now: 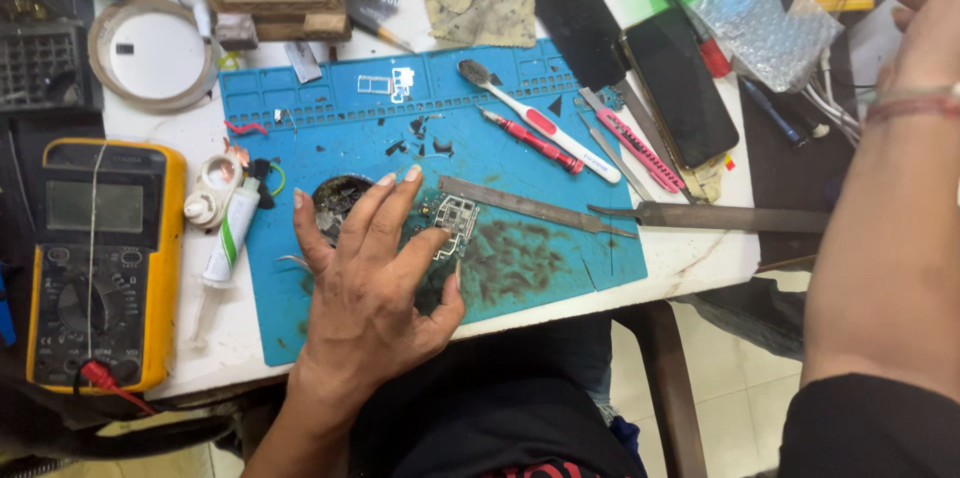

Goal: The person solders components onto a mobile phone circuit board using a soldering iron and applies solder from a container, then uses a screwdriver to work on a component on the board.

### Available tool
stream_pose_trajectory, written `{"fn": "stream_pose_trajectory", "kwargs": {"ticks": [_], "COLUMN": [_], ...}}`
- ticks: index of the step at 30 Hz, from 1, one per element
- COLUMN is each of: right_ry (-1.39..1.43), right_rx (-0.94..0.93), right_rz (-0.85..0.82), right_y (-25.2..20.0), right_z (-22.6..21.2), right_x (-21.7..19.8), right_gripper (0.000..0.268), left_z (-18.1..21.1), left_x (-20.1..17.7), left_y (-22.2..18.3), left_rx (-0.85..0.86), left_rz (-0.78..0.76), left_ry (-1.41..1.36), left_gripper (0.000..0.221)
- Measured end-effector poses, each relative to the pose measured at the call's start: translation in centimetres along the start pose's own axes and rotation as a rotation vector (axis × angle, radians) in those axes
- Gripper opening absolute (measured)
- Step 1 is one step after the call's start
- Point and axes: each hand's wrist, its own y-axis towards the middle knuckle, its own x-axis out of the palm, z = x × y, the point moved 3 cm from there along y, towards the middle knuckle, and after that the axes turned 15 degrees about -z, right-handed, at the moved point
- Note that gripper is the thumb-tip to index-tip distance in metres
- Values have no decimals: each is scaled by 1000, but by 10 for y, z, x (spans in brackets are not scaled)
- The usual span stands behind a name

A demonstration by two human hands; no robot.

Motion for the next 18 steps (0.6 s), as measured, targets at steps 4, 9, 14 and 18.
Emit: {"fn": "stream_pose_trajectory", "kwargs": {"ticks": [4, 9, 14, 18], "right_ry": [90, 307, 359, 422], "right_rx": [-186, -151, 5, 126], "right_rz": [-35, -61, -369, -501], "right_y": [-72, -229, -321, -341], "right_z": [-10, -171, -285, -286], "right_x": [2, 100, 198, 223], "right_gripper": [36, 28, 17, 19], "left_z": [-1, -3, -4, -5], "left_x": [-1, -1, -1, -1], "left_y": [4, 2, 0, -1], "left_rx": [1, -13, -12, -6], "left_rz": [3, -15, -27, -30], "left_ry": [-13, -24, -33, -30], "left_gripper": [33, 30, 30, 28]}}
